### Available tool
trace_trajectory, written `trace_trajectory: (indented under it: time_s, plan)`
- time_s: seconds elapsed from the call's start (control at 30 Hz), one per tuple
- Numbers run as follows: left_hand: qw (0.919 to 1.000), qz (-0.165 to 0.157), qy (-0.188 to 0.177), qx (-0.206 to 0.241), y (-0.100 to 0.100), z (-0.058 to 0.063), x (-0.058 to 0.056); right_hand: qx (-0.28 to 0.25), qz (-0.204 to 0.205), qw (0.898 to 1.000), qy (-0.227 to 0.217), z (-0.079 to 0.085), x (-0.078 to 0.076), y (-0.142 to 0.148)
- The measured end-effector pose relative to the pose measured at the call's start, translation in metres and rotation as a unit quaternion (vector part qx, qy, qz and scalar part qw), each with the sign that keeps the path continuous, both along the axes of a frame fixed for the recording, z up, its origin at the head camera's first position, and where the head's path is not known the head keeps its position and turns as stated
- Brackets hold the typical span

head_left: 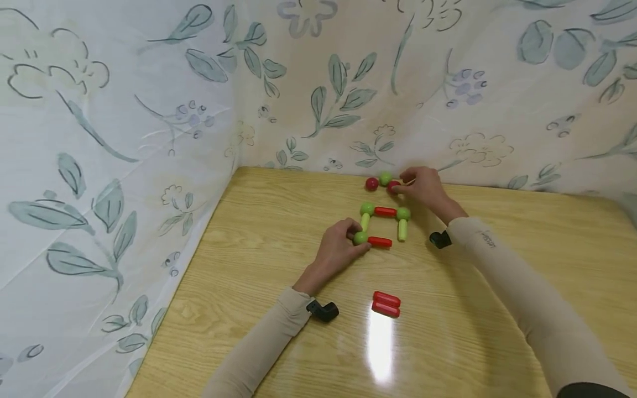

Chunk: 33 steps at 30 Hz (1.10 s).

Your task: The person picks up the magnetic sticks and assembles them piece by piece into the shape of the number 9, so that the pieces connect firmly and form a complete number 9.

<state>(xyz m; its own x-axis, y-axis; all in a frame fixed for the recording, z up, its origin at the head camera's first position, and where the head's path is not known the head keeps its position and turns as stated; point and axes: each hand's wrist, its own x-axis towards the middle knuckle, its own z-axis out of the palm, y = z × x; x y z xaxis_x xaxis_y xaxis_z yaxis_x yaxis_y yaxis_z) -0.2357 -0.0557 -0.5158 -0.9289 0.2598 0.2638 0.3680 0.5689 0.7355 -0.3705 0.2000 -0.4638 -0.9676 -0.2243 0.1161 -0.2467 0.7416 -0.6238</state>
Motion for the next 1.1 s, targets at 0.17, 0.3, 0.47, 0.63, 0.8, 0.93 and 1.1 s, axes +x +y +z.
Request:
trace_trajectory:
  time_s: [0.17,0.3,0.47,0.63,0.8,0.93,1.1]
  plan:
    - [1.0,0.002,0.006,0.002,0.001,-0.001,0.0,0.001,-0.006,1.0,-0.013,-0.003,-0.002,-0.004]
    - [1.0,0.0,0.005,0.002,0.002,-0.001,0.002,-0.006,-0.008,1.0,-0.011,-0.006,-0.002,-0.002]
    - [1.0,0.002,-0.001,-0.004,0.003,-0.002,0.001,-0.014,-0.012,1.0,-0.005,-0.006,0.0,-0.002]
    - [0.9999,0.008,0.008,-0.01,0.002,-0.001,0.0,-0.035,-0.02,0.999,0.006,0.0,0.005,0.002]
    - [0.9997,0.01,0.017,-0.015,0.0,-0.003,-0.002,-0.035,-0.037,0.998,0.034,0.004,0.02,0.014]
    - [0.9995,0.013,0.025,-0.016,-0.001,-0.004,-0.004,-0.035,-0.053,0.998,0.027,0.004,0.041,0.028]
    - [0.9997,0.004,0.023,-0.009,0.0,-0.003,-0.002,-0.045,-0.071,0.996,0.007,-0.003,0.076,0.045]
